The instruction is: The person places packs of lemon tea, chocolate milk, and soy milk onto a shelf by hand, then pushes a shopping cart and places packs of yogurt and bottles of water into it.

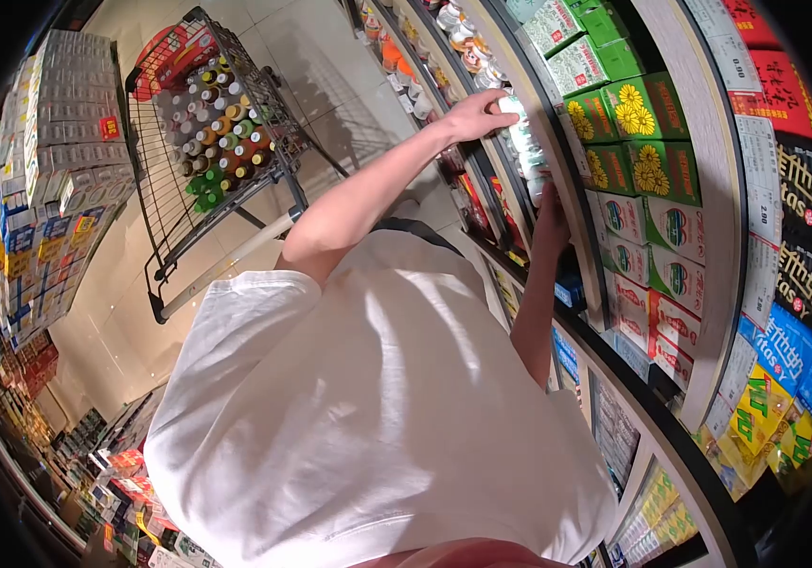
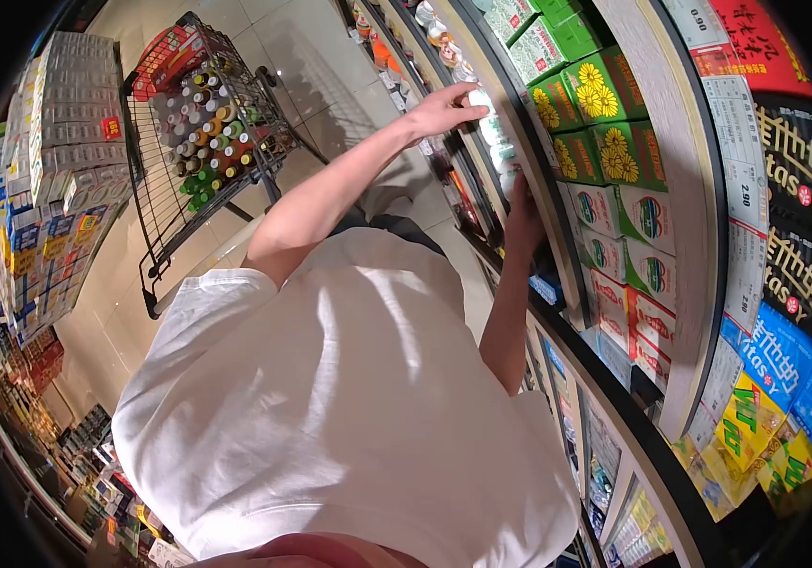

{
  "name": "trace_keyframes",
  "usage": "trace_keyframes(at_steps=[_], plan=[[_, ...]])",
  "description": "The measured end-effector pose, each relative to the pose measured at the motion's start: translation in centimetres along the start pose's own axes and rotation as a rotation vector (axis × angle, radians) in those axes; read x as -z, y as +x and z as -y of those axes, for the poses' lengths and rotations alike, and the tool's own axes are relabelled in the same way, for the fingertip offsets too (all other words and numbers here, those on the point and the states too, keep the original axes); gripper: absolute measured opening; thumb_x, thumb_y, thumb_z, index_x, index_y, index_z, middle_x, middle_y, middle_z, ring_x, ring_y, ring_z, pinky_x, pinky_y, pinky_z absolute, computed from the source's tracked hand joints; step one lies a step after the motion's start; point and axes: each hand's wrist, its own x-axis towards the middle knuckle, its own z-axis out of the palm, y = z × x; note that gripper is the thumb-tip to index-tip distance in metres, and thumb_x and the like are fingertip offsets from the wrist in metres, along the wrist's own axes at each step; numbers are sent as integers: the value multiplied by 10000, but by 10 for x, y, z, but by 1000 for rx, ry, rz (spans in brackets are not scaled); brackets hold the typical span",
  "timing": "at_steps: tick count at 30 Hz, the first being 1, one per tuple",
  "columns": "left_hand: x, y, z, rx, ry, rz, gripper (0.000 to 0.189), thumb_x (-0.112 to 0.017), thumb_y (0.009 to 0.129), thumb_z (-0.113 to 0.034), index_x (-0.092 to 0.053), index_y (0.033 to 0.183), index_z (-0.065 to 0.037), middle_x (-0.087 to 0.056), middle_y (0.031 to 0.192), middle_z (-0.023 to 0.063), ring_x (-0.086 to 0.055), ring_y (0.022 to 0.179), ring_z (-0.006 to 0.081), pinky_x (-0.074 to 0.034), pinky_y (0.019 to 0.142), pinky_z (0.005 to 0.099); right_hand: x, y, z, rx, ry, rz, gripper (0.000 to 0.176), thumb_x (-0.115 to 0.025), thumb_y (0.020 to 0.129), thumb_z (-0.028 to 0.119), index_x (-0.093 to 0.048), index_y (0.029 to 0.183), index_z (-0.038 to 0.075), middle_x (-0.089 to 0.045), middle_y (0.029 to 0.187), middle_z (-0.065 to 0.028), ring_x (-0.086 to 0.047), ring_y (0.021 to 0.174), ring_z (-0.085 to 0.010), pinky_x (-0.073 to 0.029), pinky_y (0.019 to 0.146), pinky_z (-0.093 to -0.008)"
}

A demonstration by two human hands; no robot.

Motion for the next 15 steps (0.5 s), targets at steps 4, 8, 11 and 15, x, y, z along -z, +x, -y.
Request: trace_keyframes(at_steps=[4,8,11,15], plan=[[-2,-43,12,67,-28,13,594,-860,915,-320,-627,1385,-41,-696,1084,29,-642,853,115,-533,754,274,27,-14,-44,-24,-132,127,642,-774,955,229,-503,1458,-64,-604,1433,-203,-578,1324,-276,-425,1132,-387],[-23,-75,85,-6,159,87,542,-901,846,-250,-649,1285,-59,-717,1085,24,-667,879,154,-548,828,322,47,-57,-46,36,-78,146,827,-828,885,130,-358,1534,-71,-560,1469,-211,-562,1341,-287,-416,1147,-391],[-42,-105,65,31,404,171,646,-846,858,-341,-598,1408,-111,-743,1208,170,-734,1029,320,-557,954,414,67,-85,-53,-79,-165,113,851,-836,875,124,-335,1536,-65,-559,1466,-203,-578,1315,-271,-447,1111,-373],[-80,-106,41,23,599,174,612,-789,907,-323,-572,1439,-112,-721,1243,197,-695,1099,420,-549,972,512,80,-104,-44,-322,-246,-113,706,-804,920,122,-416,1491,-26,-649,1326,-181,-676,1130,-224,-542,933,-334]])
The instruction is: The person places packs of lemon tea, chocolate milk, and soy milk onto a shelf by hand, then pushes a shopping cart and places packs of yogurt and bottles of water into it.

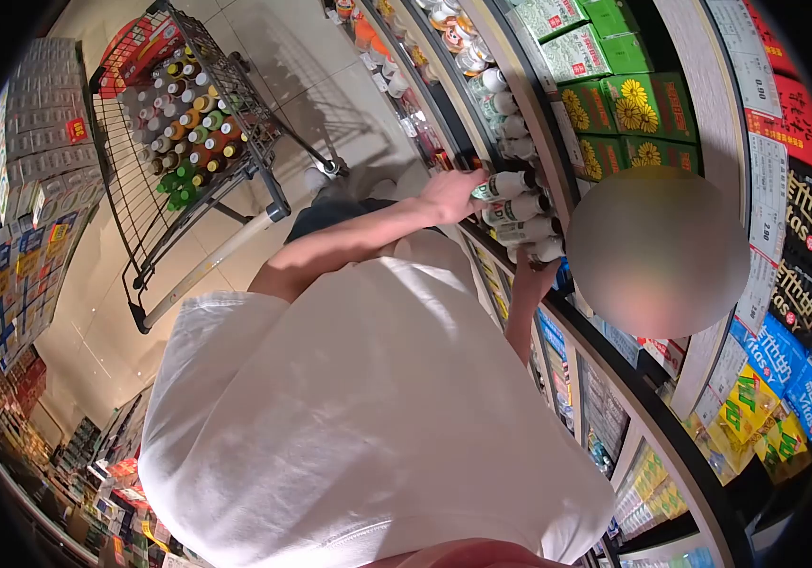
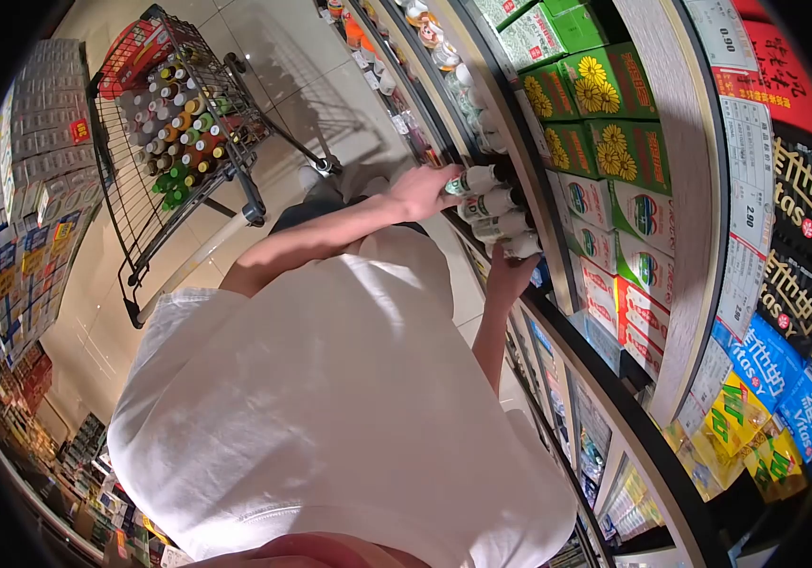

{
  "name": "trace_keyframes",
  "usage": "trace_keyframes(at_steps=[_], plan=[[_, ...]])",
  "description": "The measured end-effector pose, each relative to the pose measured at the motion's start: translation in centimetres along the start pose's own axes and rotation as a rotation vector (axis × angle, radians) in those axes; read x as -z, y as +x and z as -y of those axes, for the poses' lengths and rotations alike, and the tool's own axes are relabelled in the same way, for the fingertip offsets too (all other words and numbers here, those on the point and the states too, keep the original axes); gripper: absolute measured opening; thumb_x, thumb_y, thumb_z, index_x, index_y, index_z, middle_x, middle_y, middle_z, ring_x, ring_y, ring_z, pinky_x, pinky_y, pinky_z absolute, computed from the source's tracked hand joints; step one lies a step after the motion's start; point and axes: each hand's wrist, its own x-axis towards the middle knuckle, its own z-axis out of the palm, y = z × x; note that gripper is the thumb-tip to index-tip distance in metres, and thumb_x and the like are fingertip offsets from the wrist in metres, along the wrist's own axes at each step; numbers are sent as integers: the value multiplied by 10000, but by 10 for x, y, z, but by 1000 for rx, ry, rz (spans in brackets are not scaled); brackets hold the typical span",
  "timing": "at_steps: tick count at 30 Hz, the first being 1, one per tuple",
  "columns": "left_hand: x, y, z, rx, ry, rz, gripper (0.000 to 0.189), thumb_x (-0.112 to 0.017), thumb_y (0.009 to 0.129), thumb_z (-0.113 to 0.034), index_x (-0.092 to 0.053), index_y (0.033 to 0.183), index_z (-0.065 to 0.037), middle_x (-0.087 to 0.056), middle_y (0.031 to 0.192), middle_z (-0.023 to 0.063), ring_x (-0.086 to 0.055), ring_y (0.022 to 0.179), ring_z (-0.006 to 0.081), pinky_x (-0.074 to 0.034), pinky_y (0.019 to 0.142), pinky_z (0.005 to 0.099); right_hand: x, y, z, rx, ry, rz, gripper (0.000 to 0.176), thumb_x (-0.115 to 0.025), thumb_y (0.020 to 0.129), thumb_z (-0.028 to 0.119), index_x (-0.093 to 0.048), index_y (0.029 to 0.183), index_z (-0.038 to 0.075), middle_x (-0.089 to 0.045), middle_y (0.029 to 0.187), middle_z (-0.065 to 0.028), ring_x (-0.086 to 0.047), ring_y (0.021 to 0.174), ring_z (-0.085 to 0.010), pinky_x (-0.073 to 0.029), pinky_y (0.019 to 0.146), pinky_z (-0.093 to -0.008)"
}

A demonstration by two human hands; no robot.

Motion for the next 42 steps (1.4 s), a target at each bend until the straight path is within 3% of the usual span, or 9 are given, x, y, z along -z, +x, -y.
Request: trace_keyframes(at_steps=[7,10,20,26,28,32,36,39,42], plan=[[-43,34,-16,-252,66,-251,622,-743,922,-270,-535,1468,-55,-684,1304,185,-703,1067,414,-599,891,485,-8,-4,12,5,249,-265,550,-746,969,79,-476,1442,2,-659,1257,-141,-678,982,-187,-556,819,-311],[-45,32,-43,-240,-40,-251,621,-676,979,-264,-463,1502,-6,-661,1303,234,-706,1023,462,-596,859,526,-9,11,-10,24,319,-268,543,-749,961,67,-484,1431,11,-641,1263,-130,-675,979,-192,-568,796,-295],[-59,48,-42,-286,-52,-267,507,-606,995,-219,-534,1460,-31,-622,1410,223,-679,1146,428,-584,936,512,-4,63,-62,-57,392,-90,426,-678,1048,91,-501,1431,28,-647,1270,-113,-724,939,-184,-595,795,-344],[-55,22,-39,-254,-66,-136,473,-587,995,-202,-563,1446,-60,-643,1388,195,-680,1155,409,-574,960,501,-6,95,-104,-49,271,45,259,-700,1052,181,-596,1265,76,-722,1074,-37,-692,874,-92,-452,648,-251],[-40,9,-31,-197,-80,69,452,-602,1001,-233,-590,1426,-78,-670,1337,188,-682,1150,412,-566,968,500,-12,87,-95,44,341,-13,236,-709,1046,195,-603,1220,76,-730,1060,-33,-689,865,-80,-412,626,-252],[6,-17,-7,-179,-145,237,454,-641,1011,-313,-624,1412,-103,-704,1281,184,-684,1154,413,-549,994,500,-6,80,-78,-109,335,-14,215,-728,1033,210,-594,1142,83,-744,1040,-39,-711,888,-98,-449,654,-259],[58,-58,28,-107,-169,68,481,-628,1042,-348,-596,1451,-97,-696,1349,171,-674,1205,402,-536,1045,476,-7,91,-77,-296,376,-73,370,-820,966,321,-497,994,143,-735,907,-19,-699,776,-114,-454,580,-248],[120,-103,31,-129,-258,-152,437,-623,1056,-302,-599,1423,-67,-712,1308,168,-701,1172,361,-545,1040,455,-16,93,-96,-97,450,-61,292,-794,985,370,-621,1101,165,-712,902,16,-646,710,-95,-409,547,-244],[172,-137,54,-97,-320,-434,390,-644,1043,-242,-634,1376,-38,-745,1220,158,-735,1098,284,-569,981,401,-15,84,-78,-236,318,-69,458,-756,1008,359,-540,1332,118,-723,1234,-29,-720,1036,-194,-499,801,-337]])
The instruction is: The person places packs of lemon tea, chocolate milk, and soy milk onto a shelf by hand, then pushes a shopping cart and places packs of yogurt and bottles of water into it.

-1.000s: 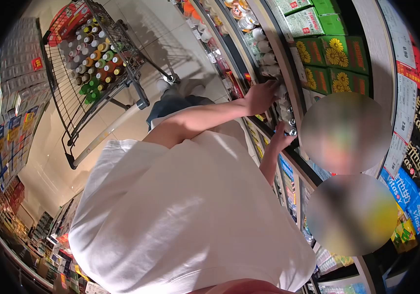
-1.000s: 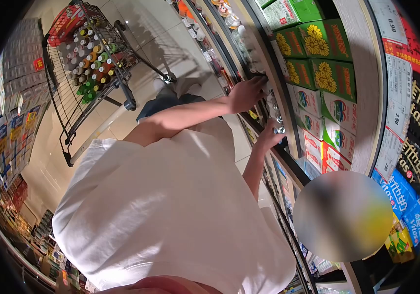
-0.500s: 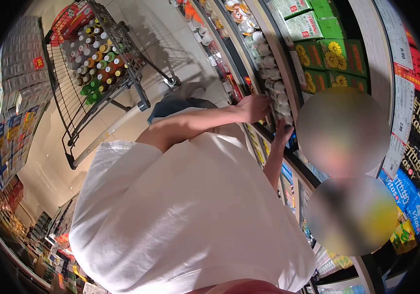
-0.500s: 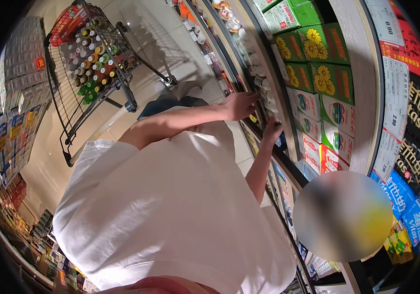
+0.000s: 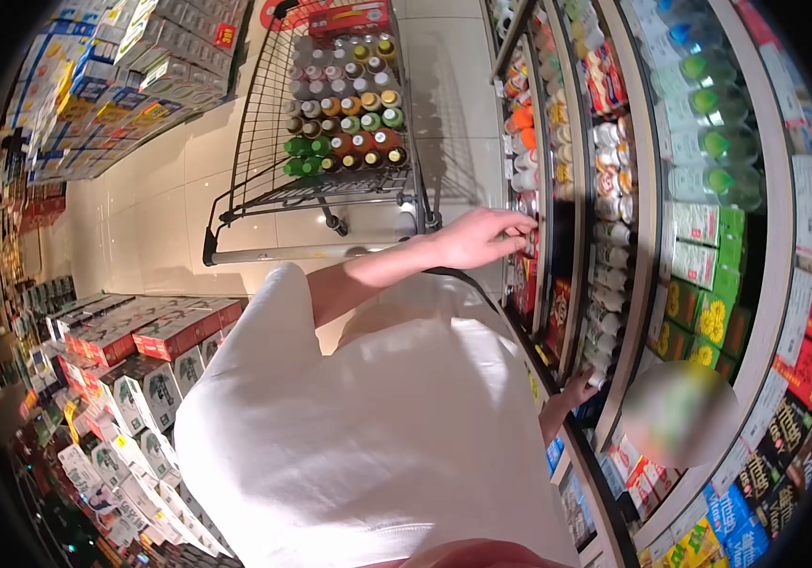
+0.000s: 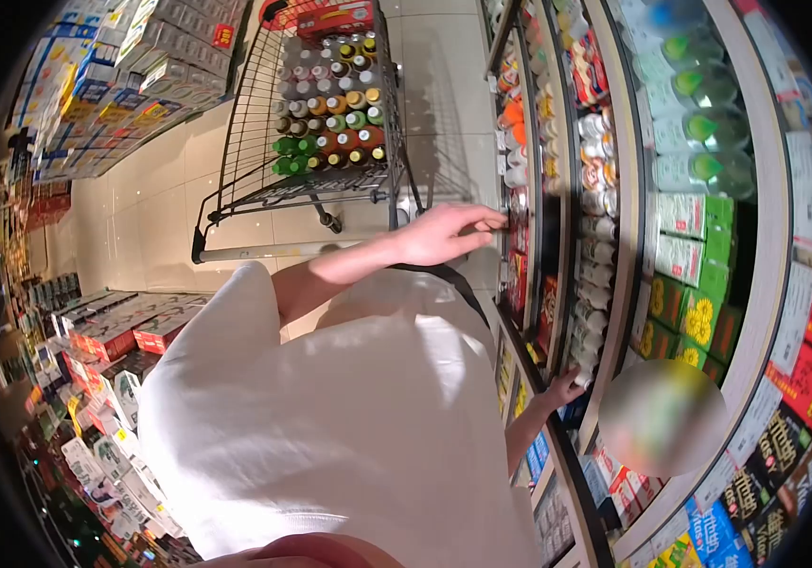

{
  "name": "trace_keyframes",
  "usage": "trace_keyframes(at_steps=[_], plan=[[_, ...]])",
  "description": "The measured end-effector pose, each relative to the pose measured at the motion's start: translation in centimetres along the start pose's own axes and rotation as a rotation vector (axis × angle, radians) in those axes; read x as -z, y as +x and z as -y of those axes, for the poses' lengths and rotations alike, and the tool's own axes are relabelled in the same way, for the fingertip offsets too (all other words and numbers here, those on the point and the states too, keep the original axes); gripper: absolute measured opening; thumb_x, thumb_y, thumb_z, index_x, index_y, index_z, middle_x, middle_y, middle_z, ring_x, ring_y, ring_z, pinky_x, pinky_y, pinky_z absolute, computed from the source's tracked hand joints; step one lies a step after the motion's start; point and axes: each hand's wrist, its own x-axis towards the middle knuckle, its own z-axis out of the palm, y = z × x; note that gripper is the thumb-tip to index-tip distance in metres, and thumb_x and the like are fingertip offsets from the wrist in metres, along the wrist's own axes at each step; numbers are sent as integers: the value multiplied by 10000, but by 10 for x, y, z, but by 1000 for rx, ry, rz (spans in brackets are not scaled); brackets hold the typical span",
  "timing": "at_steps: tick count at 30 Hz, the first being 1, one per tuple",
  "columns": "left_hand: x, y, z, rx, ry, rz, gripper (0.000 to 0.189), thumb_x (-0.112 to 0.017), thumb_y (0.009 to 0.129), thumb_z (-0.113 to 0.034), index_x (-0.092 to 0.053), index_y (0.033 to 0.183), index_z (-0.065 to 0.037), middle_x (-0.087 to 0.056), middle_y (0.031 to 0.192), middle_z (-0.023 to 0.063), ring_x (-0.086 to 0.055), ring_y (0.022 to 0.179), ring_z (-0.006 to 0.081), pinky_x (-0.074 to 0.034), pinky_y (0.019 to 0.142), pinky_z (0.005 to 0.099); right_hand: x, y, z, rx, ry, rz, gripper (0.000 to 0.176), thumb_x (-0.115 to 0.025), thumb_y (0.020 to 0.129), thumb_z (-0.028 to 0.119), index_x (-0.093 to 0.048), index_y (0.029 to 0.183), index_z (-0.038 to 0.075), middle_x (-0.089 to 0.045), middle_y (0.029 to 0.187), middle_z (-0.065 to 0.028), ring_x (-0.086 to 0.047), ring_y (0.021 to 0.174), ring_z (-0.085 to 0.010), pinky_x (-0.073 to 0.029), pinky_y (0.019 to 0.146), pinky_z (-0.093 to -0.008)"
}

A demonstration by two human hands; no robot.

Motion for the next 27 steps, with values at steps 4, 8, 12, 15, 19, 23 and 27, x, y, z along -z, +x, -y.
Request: trace_keyframes(at_steps=[4,8,12,15,19,23,27], plan=[[90,-17,52,106,-112,-397,369,-635,1038,-251,-660,1329,-26,-763,1123,150,-751,1021,250,-582,929,373,-31,-38,17,-56,-67,-281,758,-750,992,349,-377,1555,5,-684,1308,-157,-687,1137,-296,-536,902,-409],[189,-47,145,304,-64,-517,402,-651,1063,-267,-631,1384,-24,-752,1168,90,-713,1085,160,-546,962,309,-73,-70,-10,215,-115,18,693,-651,1056,228,-334,1569,-113,-659,1150,-197,-676,1001,-268,-573,880,-397],[278,-51,267,509,237,-595,578,-680,968,-405,-608,1415,-47,-703,1296,201,-678,1203,359,-531,1039,453,-191,-194,81,148,-467,776,495,-647,1066,160,-500,1496,-39,-652,1347,-185,-654,1201,-225,-532,999,-343],[339,-32,313,597,526,-572,610,-668,943,-404,-580,1438,-59,-656,1354,244,-637,1250,423,-516,1064,481,-260,-243,91,328,-538,1122,494,-629,1078,179,-494,1514,-10,-618,1434,-217,-630,1281,-231,-487,1084,-350],[389,-7,333,713,800,-550,553,-679,930,-306,-587,1417,-59,-601,1433,243,-620,1279,416,-510,1067,562,-332,-326,126,514,-741,1060,429,-611,1076,168,-540,1455,-20,-638,1394,-247,-665,1246,-269,-511,1047,-368],[434,19,373,699,994,-550,487,-666,939,-253,-598,1390,-82,-588,1451,199,-562,1352,404,-522,1051,564,-348,-345,108,439,-663,912,344,-599,1077,160,-606,1362,-32,-752,1142,-229,-758,1031,-288,-563,942,-374],[467,52,393,728,957,-529,445,-642,952,-229,-602,1376,-100,-620,1409,176,-587,1317,411,-535,1050,528,-355,-361,113,415,-584,823,291,-597,1063,112,-632,1306,-43,-779,1013,-153,-755,888,-200,-571,823,-327]])
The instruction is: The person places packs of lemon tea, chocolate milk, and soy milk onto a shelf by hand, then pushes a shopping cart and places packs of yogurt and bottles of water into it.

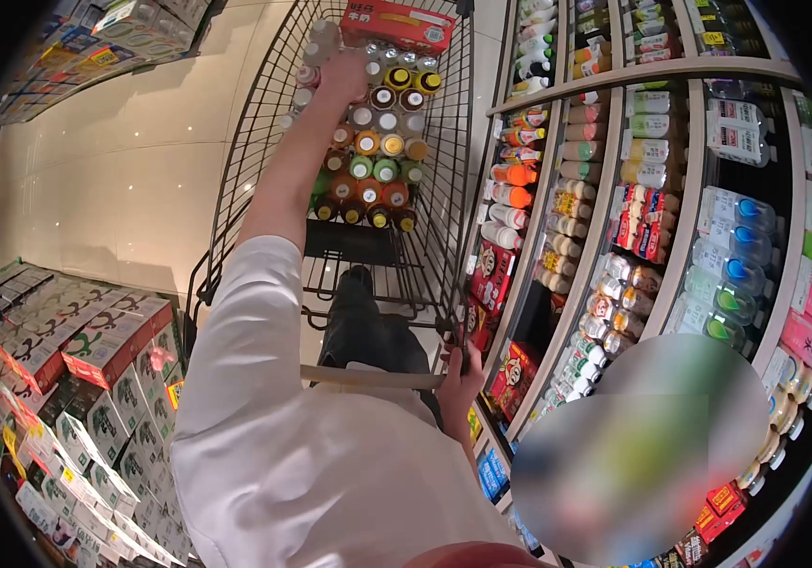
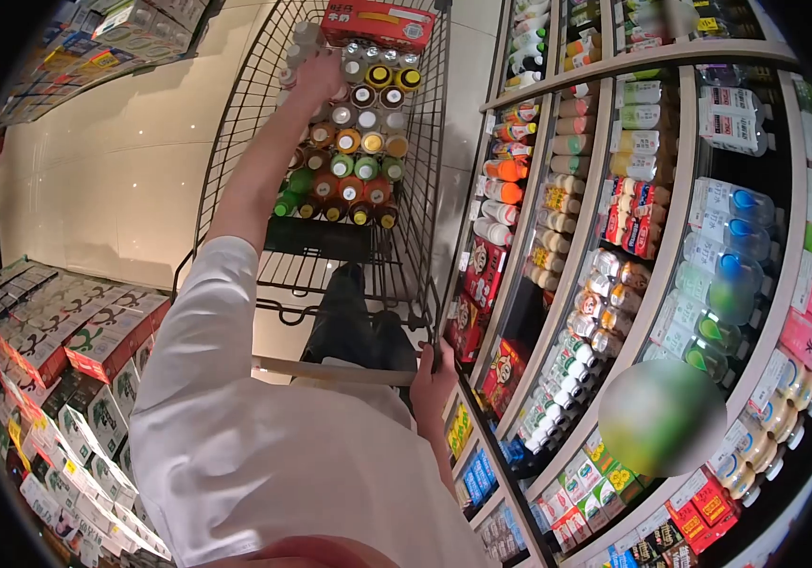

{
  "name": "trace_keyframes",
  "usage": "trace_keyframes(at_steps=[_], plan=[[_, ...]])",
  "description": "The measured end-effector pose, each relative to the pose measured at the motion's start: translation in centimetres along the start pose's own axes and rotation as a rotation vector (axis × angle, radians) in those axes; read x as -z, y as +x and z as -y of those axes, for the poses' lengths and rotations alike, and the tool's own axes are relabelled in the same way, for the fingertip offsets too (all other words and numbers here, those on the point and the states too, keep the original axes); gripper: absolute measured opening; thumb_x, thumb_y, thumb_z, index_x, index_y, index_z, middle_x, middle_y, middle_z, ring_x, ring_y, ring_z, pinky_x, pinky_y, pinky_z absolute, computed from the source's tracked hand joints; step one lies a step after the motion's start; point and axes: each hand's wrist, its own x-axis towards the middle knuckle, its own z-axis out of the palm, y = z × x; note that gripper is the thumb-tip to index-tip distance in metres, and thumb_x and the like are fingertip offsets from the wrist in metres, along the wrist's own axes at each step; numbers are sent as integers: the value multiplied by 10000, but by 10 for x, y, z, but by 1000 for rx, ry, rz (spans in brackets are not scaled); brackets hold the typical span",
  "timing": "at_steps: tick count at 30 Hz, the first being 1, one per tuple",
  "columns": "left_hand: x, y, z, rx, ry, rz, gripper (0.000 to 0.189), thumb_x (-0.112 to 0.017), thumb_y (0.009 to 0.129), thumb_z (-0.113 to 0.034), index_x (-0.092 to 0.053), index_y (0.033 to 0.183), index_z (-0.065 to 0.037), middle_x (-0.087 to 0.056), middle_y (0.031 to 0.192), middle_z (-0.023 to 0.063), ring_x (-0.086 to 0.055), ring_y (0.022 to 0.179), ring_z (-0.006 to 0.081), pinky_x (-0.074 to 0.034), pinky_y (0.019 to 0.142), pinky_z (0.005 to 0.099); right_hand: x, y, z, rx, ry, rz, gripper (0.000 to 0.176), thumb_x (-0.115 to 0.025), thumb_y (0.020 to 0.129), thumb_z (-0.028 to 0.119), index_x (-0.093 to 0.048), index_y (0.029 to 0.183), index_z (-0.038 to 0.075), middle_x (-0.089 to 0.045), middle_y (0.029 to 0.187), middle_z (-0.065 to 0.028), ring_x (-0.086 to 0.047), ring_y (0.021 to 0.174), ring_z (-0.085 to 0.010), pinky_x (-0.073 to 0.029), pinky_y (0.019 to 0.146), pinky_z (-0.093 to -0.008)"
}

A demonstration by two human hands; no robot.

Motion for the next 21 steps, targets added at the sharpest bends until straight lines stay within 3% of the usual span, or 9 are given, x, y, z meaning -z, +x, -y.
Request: trace_keyframes(at_steps=[5,8,12,13,16,17,21], plan=[[-41,67,2,-119,62,-59,381,-575,1001,-238,-624,1357,-113,-674,1348,166,-648,1260,385,-548,1040,504,0,-6,5,-124,-85,-57,269,-625,1035,89,-640,1265,-50,-773,1012,-147,-753,904,-188,-568,825,-312],[-56,95,-5,-37,13,3,385,-577,1004,-259,-628,1362,-126,-692,1319,161,-667,1232,384,-550,1041,500,-1,-8,3,-203,-82,-55,272,-626,1029,89,-640,1263,-49,-775,1015,-146,-755,920,-193,-571,831,-319],[-107,139,8,101,35,156,341,-591,1020,-269,-644,1326,-128,-755,1127,161,-730,1088,362,-589,936,520,1,-9,4,-273,-167,-35,212,-642,1011,99,-664,1186,-19,-776,975,-123,-746,905,-183,-571,827,-327],[-90,136,-9,231,-92,157,394,-755,885,-180,-742,1267,-81,-707,1341,196,-653,1291,335,-484,1097,547,-2,-8,8,-280,-144,-49,185,-643,1007,101,-670,1153,-9,-774,958,-111,-741,895,-178,-569,817,-321],[-100,146,-8,217,-63,123,288,-739,873,-155,-805,1150,-109,-787,1169,154,-761,1099,299,-594,955,487,2,-10,1,-275,-195,-31,179,-639,1005,92,-671,1148,-11,-773,959,-108,-743,890,-179,-568,807,-322],[-42,117,-25,72,111,267,232,-667,934,-176,-818,1098,-113,-790,1171,134,-768,1084,284,-623,881,437,2,-11,0,-280,-169,-37,178,-640,1005,90,-670,1147,-12,-774,959,-109,-744,886,-179,-569,805,-321],[-50,115,-23,-87,190,117,229,-665,916,-146,-759,1120,-102,-793,1064,130,-772,1028,300,-621,837,458,2,-9,-5,-269,-119,-48,181,-644,1004,84,-668,1150,-20,-777,965,-115,-749,873,-185,-571,800,-322]])
